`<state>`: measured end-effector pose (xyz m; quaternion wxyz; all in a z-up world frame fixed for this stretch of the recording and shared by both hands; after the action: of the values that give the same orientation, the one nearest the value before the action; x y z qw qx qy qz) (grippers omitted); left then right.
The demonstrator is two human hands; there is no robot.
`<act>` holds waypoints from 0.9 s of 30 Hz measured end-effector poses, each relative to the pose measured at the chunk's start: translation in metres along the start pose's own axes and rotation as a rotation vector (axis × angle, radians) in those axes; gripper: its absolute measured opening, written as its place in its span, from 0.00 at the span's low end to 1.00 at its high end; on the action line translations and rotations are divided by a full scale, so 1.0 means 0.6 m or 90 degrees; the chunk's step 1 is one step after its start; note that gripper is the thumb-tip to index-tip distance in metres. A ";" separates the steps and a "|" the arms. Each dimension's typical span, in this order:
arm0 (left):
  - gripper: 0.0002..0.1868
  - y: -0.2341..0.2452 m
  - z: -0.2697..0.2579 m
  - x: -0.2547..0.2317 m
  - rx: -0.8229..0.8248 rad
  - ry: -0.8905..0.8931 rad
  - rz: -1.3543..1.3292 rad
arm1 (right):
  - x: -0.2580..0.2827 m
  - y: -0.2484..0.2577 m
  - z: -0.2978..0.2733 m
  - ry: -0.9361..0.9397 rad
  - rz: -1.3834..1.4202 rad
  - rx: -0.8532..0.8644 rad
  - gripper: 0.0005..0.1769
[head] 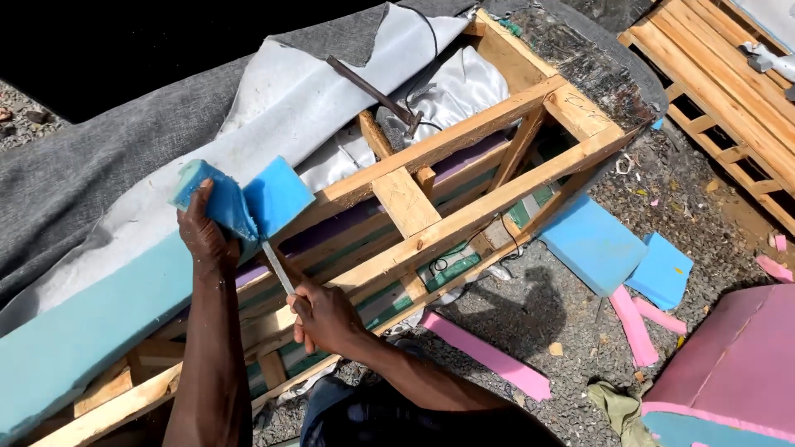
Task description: Cutting foam padding and attaching it to a wooden furniture frame
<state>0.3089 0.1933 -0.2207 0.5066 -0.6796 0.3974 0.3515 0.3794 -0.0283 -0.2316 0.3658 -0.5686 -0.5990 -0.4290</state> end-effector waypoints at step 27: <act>0.15 -0.016 -0.236 0.010 0.458 -0.567 0.906 | 0.059 0.041 -0.228 -0.014 0.074 -0.187 0.21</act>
<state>0.3307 0.0566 -0.1881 0.4579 0.1233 0.5759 0.6659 0.3938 -0.1427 -0.1469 0.2963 -0.6544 -0.4999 -0.4838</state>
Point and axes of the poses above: each hand's wrist, its own z-axis towards the middle knuckle, its own y-axis out of the back of the hand, x = y × z, the point moved 1 cm from there along z, towards the middle knuckle, and after that the axes turned 2 degrees about -z, right-handed, at the moved point
